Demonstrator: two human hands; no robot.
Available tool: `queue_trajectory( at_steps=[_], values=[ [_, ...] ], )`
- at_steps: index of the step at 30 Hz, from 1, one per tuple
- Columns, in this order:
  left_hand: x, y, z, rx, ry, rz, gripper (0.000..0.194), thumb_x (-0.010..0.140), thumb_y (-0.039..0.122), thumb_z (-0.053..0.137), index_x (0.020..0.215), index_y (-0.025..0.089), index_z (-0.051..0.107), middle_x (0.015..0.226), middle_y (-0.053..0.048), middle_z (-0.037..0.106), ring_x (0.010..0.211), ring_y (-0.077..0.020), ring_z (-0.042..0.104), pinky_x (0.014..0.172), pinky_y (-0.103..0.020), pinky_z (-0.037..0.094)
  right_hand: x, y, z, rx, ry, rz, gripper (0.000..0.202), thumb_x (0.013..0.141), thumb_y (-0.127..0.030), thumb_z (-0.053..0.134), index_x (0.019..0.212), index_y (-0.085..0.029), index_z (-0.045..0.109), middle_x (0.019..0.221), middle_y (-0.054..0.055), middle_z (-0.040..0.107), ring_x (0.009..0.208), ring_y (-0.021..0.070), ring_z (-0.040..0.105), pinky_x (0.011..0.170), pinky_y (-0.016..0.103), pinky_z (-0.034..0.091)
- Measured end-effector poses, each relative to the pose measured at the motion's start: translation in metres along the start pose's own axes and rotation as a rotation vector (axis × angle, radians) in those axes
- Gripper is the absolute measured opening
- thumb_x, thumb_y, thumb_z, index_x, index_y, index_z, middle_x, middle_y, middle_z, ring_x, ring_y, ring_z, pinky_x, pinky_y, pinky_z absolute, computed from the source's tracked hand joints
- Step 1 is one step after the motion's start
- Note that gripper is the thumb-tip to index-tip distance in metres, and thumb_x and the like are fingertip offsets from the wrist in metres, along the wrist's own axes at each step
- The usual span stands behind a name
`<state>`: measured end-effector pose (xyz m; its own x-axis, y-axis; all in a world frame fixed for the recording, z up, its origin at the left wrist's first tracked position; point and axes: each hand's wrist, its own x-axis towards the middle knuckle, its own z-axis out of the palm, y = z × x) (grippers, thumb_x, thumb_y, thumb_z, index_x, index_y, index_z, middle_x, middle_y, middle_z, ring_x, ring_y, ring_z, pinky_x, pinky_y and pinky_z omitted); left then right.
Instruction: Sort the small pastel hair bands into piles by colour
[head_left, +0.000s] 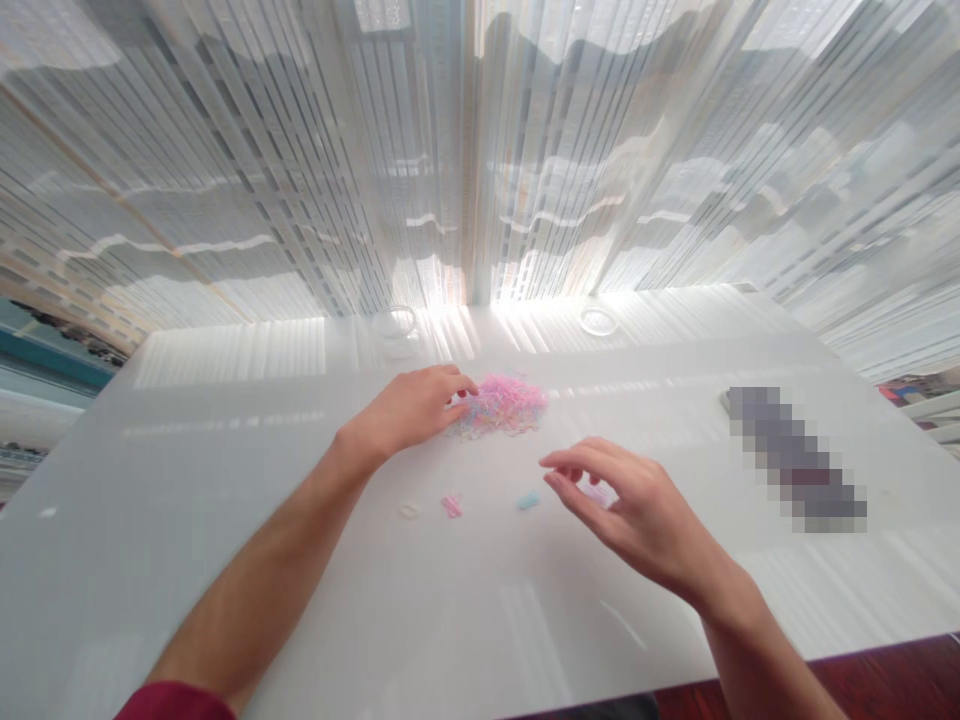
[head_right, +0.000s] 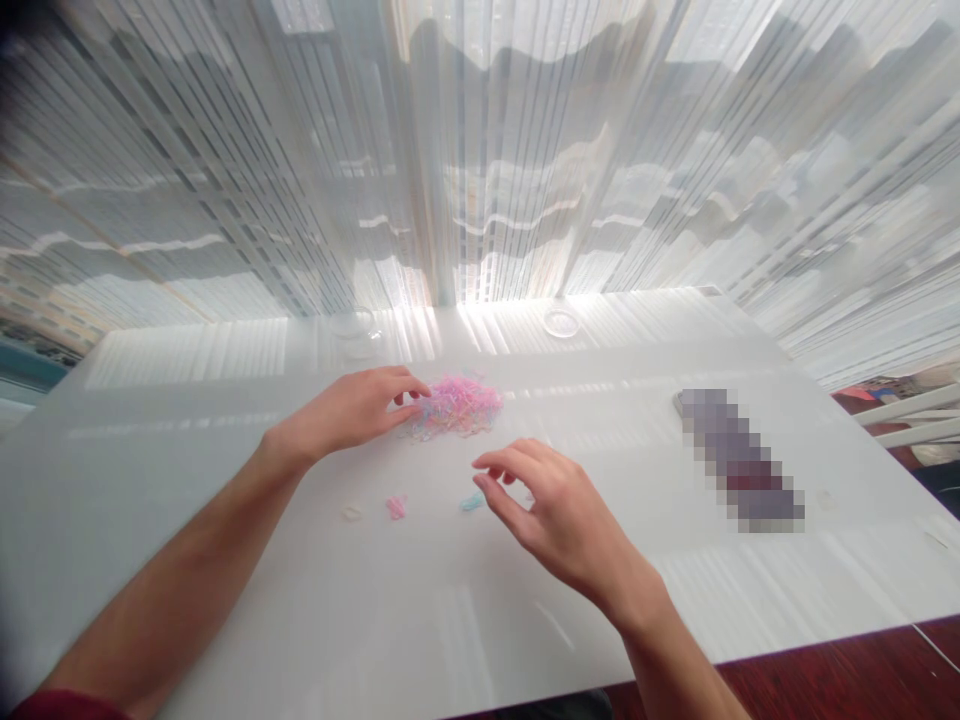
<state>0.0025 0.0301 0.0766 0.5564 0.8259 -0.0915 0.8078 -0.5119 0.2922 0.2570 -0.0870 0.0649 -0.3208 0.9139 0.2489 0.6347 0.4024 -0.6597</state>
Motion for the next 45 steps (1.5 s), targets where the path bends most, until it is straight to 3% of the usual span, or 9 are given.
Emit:
queue_trajectory(
  at_steps=[5, 9, 13, 19, 29, 36, 45],
  values=[
    [0.002, -0.006, 0.000, -0.009, 0.048, 0.021, 0.028, 0.095, 0.029, 0.050, 0.107, 0.022, 0.074, 0.103, -0.004, 0.074, 0.089, -0.0201, 0.069, 0.076, -0.029, 0.053, 0.064, 0.019, 0.006, -0.213, -0.005, 0.064, 0.023, 0.100, -0.030, 0.058, 0.119, -0.023, 0.070, 0.107, 0.007, 0.072, 0.100, 0.0237, 0.068, 0.084, 0.037, 0.055],
    [0.003, -0.002, 0.006, -0.014, 0.102, 0.095, 0.028, 0.097, 0.031, 0.052, 0.117, 0.024, 0.070, 0.110, -0.004, 0.071, 0.092, -0.0201, 0.068, 0.077, -0.030, 0.054, 0.083, 0.026, 0.023, -0.295, -0.016, 0.048, 0.028, 0.098, -0.031, 0.063, 0.123, -0.021, 0.069, 0.106, 0.011, 0.070, 0.105, 0.0290, 0.063, 0.086, 0.041, 0.053],
    [0.005, 0.005, 0.018, -0.003, 0.133, 0.171, 0.027, 0.099, 0.034, 0.055, 0.122, 0.025, 0.066, 0.116, -0.005, 0.068, 0.103, -0.0220, 0.066, 0.078, -0.030, 0.055, 0.084, 0.027, 0.034, -0.311, -0.045, 0.086, 0.016, 0.098, -0.022, 0.061, 0.108, -0.021, 0.074, 0.098, 0.009, 0.069, 0.098, 0.0267, 0.063, 0.084, 0.040, 0.052],
    [0.011, 0.009, 0.030, 0.063, 0.110, 0.148, 0.021, 0.101, 0.028, 0.053, 0.114, 0.023, 0.068, 0.107, -0.004, 0.069, 0.094, -0.0197, 0.067, 0.070, -0.027, 0.051, 0.077, 0.033, 0.033, -0.212, 0.085, 0.071, 0.014, 0.094, -0.014, 0.063, 0.098, -0.022, 0.074, 0.091, 0.005, 0.072, 0.091, 0.0230, 0.065, 0.081, 0.037, 0.053],
    [0.011, 0.004, 0.028, -0.003, 0.186, 0.124, 0.018, 0.101, 0.028, 0.053, 0.106, 0.024, 0.070, 0.102, 0.000, 0.073, 0.087, -0.0178, 0.067, 0.065, -0.026, 0.043, 0.070, 0.038, 0.025, -0.158, 0.154, 0.062, 0.013, 0.096, -0.019, 0.062, 0.100, -0.022, 0.074, 0.091, 0.004, 0.073, 0.090, 0.0229, 0.066, 0.082, 0.037, 0.053],
    [0.010, 0.002, 0.027, -0.052, 0.231, 0.123, 0.021, 0.101, 0.034, 0.053, 0.105, 0.025, 0.072, 0.100, 0.001, 0.076, 0.072, -0.0147, 0.065, 0.063, -0.026, 0.041, 0.065, 0.038, 0.024, -0.220, 0.049, 0.065, 0.026, 0.093, -0.033, 0.071, 0.117, -0.023, 0.072, 0.103, 0.007, 0.072, 0.099, 0.0266, 0.064, 0.087, 0.041, 0.054],
    [0.011, 0.003, 0.026, -0.084, 0.279, 0.139, 0.022, 0.100, 0.033, 0.054, 0.103, 0.024, 0.073, 0.096, 0.002, 0.078, 0.069, -0.0139, 0.065, 0.063, -0.026, 0.043, 0.071, 0.044, 0.036, -0.282, 0.042, 0.054, 0.017, 0.092, -0.013, 0.066, 0.102, -0.022, 0.076, 0.092, 0.006, 0.074, 0.089, 0.0239, 0.065, 0.083, 0.038, 0.053]
  ],
)
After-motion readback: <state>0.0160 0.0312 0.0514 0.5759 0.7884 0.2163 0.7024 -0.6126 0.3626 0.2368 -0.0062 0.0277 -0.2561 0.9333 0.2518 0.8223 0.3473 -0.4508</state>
